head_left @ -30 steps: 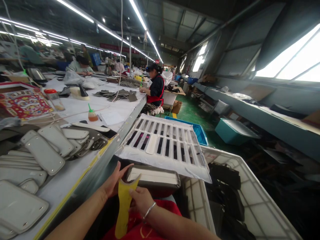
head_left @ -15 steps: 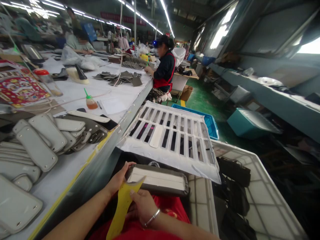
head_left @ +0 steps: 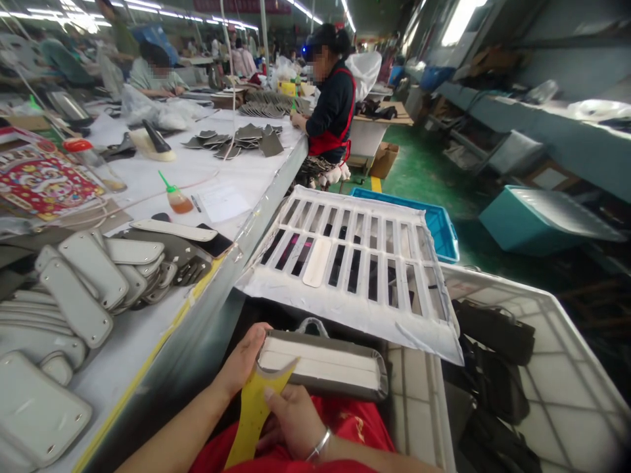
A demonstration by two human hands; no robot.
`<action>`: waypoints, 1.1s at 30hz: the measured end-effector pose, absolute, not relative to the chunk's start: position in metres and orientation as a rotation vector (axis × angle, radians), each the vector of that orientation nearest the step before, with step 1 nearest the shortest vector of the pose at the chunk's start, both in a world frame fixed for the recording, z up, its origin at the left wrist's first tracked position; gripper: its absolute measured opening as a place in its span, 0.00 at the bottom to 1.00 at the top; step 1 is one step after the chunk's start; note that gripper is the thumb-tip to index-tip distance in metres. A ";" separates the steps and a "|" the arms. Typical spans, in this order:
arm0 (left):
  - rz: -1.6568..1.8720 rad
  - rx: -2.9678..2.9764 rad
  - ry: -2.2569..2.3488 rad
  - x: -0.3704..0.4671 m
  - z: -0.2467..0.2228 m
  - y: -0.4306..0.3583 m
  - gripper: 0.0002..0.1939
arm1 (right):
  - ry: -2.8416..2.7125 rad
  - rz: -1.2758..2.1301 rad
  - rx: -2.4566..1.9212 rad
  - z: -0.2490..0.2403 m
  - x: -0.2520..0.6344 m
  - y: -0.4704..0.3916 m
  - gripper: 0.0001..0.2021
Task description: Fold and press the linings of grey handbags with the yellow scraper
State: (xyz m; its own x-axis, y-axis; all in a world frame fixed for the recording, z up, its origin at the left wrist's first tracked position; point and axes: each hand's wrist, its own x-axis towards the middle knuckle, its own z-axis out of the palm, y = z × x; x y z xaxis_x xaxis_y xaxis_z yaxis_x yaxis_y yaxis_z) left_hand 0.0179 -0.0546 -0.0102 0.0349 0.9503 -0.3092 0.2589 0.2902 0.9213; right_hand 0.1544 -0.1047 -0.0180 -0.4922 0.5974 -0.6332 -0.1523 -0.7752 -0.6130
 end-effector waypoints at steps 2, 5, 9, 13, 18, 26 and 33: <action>0.782 1.206 1.509 0.020 -0.014 -0.054 0.21 | -0.647 2.255 -1.279 -0.018 0.156 -0.106 0.30; 0.766 1.267 1.593 0.021 -0.020 -0.051 0.22 | -0.613 2.217 -1.280 -0.018 0.156 -0.107 0.30; 0.666 1.450 1.696 0.015 -0.018 -0.047 0.24 | -0.597 2.189 -1.307 -0.016 0.149 -0.109 0.22; 0.606 1.793 1.738 0.012 -0.008 -0.042 0.28 | -0.553 2.174 -1.371 -0.012 0.139 -0.116 0.12; 0.495 2.393 1.383 0.017 -0.010 -0.038 0.20 | -0.485 2.211 -1.350 -0.014 0.135 -0.124 0.14; 0.383 2.191 1.562 0.024 -0.012 -0.028 0.23 | -0.407 2.264 -1.378 -0.019 0.136 -0.117 0.14; 0.457 1.881 1.656 0.041 -0.007 -0.012 0.24 | -0.430 2.188 -1.271 -0.029 0.144 -0.107 0.21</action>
State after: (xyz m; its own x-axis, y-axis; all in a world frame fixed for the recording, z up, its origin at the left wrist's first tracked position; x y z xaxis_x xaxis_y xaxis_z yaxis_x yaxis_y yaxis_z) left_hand 0.0409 -0.0122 -0.0073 0.1684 0.9781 -0.1221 0.7773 -0.0556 0.6266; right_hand 0.1440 -0.1074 -0.0293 -0.3885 0.6158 -0.6854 -0.3110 -0.7878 -0.5316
